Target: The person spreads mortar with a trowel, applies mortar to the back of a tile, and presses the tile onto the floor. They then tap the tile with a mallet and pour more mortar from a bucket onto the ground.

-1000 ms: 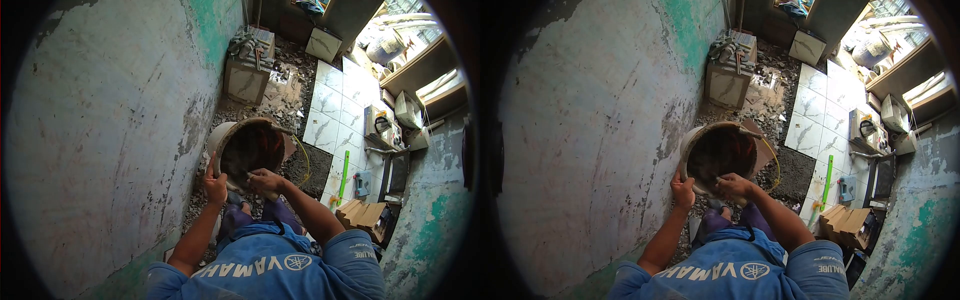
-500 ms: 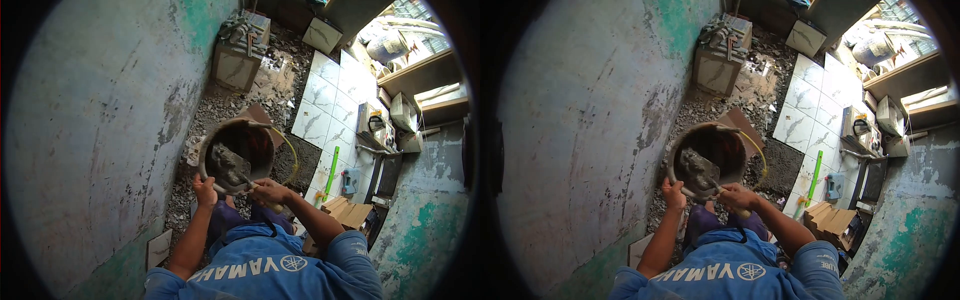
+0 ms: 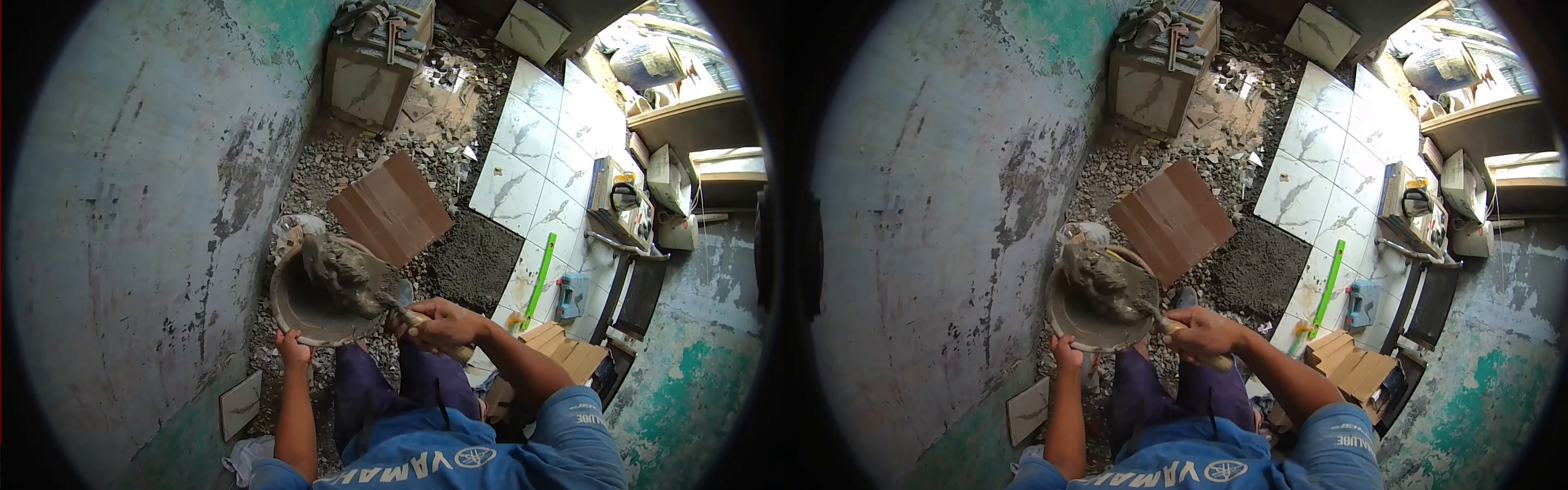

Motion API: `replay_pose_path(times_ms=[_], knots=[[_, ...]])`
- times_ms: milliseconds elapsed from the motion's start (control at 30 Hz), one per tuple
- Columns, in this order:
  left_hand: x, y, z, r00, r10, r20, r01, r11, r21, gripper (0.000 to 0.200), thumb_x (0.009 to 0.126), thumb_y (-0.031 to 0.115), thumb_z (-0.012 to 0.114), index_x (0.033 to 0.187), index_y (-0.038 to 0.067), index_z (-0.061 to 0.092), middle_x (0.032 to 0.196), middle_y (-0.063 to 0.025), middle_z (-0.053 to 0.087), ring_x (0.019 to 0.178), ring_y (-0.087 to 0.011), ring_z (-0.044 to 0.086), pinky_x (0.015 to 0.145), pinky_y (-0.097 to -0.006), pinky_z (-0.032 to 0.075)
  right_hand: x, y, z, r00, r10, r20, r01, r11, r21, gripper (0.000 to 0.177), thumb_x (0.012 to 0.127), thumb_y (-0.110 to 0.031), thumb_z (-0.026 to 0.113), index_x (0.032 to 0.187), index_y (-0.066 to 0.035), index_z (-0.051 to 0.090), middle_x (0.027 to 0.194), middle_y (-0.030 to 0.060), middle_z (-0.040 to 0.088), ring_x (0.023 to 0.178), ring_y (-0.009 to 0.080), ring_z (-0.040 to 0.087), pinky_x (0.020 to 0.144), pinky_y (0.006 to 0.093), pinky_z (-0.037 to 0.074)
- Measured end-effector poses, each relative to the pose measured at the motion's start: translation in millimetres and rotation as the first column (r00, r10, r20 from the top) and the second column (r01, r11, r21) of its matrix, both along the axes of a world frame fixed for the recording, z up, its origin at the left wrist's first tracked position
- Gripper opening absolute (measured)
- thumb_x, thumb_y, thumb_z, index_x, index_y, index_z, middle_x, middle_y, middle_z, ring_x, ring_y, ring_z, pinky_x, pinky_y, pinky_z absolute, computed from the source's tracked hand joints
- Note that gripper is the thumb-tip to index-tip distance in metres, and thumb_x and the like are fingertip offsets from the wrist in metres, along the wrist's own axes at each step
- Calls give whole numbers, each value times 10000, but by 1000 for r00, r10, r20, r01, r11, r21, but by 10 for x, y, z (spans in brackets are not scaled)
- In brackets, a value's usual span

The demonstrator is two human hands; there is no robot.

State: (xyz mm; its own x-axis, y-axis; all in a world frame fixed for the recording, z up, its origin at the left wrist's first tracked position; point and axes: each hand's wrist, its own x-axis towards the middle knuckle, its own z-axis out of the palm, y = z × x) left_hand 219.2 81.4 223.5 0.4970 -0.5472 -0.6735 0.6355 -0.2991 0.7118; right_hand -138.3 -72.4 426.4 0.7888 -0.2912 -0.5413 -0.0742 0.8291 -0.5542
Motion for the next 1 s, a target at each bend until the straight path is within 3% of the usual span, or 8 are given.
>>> replay_pose_path(times_ms=[167, 367, 500, 700, 767, 800, 900, 1000], knots=[[327, 257, -1286, 999, 26, -33, -21, 990, 138, 472, 648, -72, 466, 1103, 26, 543, 998, -95, 563, 879, -264, 568, 829, -476, 489, -363, -373, -937, 992, -69, -103, 61, 995, -78, 348, 882, -126, 590, 1195, 17, 538, 683, 15, 547, 545, 101, 539, 495, 256, 454], [552, 394, -2813, 987, -138, -88, 147, 983, 107, 437, 640, -82, 464, 1059, -22, 571, 970, -98, 615, 883, -247, 587, 858, -378, 472, -641, -608, -2911, 933, -251, -257, 238, 968, -81, 325, 868, -142, 609, 1161, -11, 558, 655, 3, 532, 511, 101, 529, 462, 258, 446], [643, 591, -3552, 986, -93, -142, 116, 980, 164, 445, 638, -82, 464, 1068, -40, 568, 969, -93, 617, 865, -233, 589, 865, -353, 460, -544, -616, -4200, 855, -281, -437, 209, 956, -206, 330, 875, -181, 583, 1152, -5, 548, 652, 2, 521, 470, 101, 514, 431, 244, 430], [781, 893, -4318, 982, -114, -147, 143, 969, 201, 511, 659, -101, 450, 1157, -38, 544, 1070, -106, 616, 942, -242, 582, 915, -346, 439, -54, -446, -5359, 751, -366, -550, 225, 924, -308, 267, 894, -163, 585, 1112, -10, 562, 639, -2, 524, 502, 96, 522, 453, 259, 422], [792, 917, -4451, 981, -111, -162, 142, 971, 191, 501, 662, -101, 451, 1149, -38, 547, 1065, -104, 616, 941, -240, 582, 909, -344, 439, 93, -378, -5511, 511, -480, -713, -107, 788, -607, 285, 870, -168, 615, 1075, 20, 558, 640, 70, 551, 520, 158, 544, 482, 318, 433], [799, 899, -4507, 979, -113, -169, 141, 976, 164, 491, 665, -101, 452, 1141, -37, 551, 1061, -101, 617, 941, -238, 582, 902, -342, 440, 144, -359, -5533, 447, -549, -706, -316, 641, -699, 290, 836, -162, 639, 1025, 38, 549, 681, 173, 577, 574, 298, 578, 561, 400, 457], [848, 904, -4656, 981, -85, -173, 112, 982, 153, 486, 664, -102, 456, 1134, -29, 558, 1052, -99, 618, 938, -235, 583, 907, -338, 438, 232, -274, -5604, 394, -639, -661, -460, 486, -743, 277, 816, -159, 646, 1004, 20, 549, 749, 234, 588, 661, 414, 580, 626, 450, 467], [900, 894, -4740, 982, -67, -179, 94, 984, 149, 501, 666, -94, 464, 1154, -20, 552, 1069, -99, 614, 958, -237, 576, 927, -342, 431, 252, -218, -5538, 360, -645, -674, -491, 483, -724, 280, 824, -162, 637, 1013, 22, 546, 805, 244, 601, 727, 430, 590, 653, 463, 470]])
